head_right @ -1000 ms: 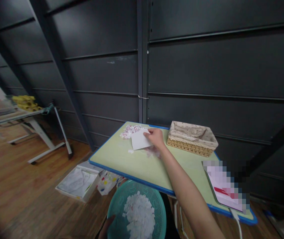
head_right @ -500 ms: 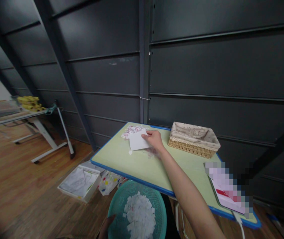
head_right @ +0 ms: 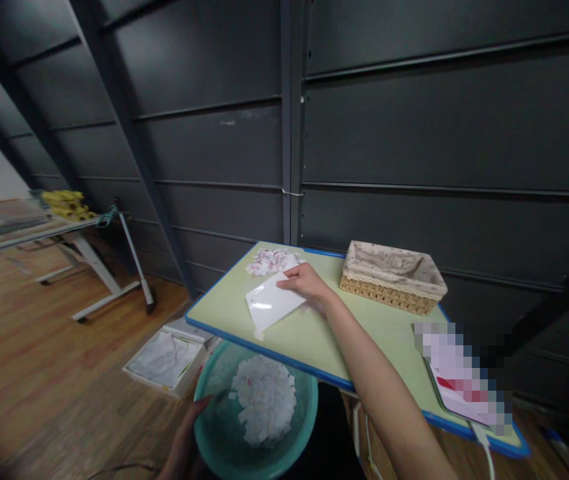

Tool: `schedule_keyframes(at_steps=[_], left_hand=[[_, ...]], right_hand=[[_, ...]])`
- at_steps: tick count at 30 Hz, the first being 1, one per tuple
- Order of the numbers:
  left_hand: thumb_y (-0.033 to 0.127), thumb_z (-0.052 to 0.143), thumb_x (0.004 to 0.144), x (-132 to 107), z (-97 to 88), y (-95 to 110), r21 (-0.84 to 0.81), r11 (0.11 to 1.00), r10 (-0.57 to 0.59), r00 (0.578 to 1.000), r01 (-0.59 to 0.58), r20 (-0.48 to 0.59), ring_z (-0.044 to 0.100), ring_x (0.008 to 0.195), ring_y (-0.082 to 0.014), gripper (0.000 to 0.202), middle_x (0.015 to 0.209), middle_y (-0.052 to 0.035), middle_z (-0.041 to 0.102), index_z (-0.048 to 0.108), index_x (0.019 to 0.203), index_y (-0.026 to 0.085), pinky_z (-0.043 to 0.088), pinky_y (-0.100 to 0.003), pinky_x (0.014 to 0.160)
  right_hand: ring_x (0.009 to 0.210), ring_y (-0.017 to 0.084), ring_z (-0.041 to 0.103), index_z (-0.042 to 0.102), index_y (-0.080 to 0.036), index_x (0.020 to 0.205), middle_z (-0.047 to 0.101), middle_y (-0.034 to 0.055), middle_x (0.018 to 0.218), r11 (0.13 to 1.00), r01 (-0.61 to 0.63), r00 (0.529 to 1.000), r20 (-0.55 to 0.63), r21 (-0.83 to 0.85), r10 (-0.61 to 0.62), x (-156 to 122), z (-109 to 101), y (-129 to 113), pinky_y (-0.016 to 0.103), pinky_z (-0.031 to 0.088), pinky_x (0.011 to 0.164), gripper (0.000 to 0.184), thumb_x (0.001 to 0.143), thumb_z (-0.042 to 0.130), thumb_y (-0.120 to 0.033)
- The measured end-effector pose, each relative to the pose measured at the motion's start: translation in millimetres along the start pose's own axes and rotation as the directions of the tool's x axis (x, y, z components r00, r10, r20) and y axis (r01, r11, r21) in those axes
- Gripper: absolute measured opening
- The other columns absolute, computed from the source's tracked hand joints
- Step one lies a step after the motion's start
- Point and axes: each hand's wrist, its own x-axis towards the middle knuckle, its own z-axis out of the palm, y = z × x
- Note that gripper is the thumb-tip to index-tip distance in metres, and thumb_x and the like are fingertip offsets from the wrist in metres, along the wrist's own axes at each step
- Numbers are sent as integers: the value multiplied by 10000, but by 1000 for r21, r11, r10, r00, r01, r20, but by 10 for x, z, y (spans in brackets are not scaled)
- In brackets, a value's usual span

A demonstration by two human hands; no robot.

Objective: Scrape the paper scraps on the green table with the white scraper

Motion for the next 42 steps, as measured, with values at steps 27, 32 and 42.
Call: schedule_keyframes(at_steps=[27, 32, 42], left_hand=[[336, 626, 737, 66, -45, -238, -91, 983, -161, 987, 160, -13, 619, 1063, -349, 662, 1135, -155, 701, 443, 1345, 152, 443, -523, 954], [443, 570, 761, -12, 40, -410, -55, 996, -69, 995, 65, -71, 585, 1107, -368, 767, 1184, -180, 671, 320, 1416, 130, 393, -542, 1001], [424, 433, 815, 90, -12, -351, -149, 952, -266, 963, 268, 39, 579, 1096, -378, 759, 1212, -113, 668, 137, 1472, 188, 410, -554, 985]], right_hand=[[697, 207, 616, 730, -178, 946, 730, 75, 823, 739, -52, 759, -508, -671, -408, 155, -307, 163, 249, 355, 579, 365, 828, 485, -422], [713, 210, 618, 731, -184, 930, 732, 70, 855, 721, -8, 778, -457, -693, -431, 205, -267, 258, 249, 353, 597, 358, 843, 469, -412], [628, 192, 584, 738, -159, 916, 712, 54, 723, 752, -48, 749, -521, -658, -409, 142, -307, 153, 248, 326, 554, 397, 816, 474, -439]])
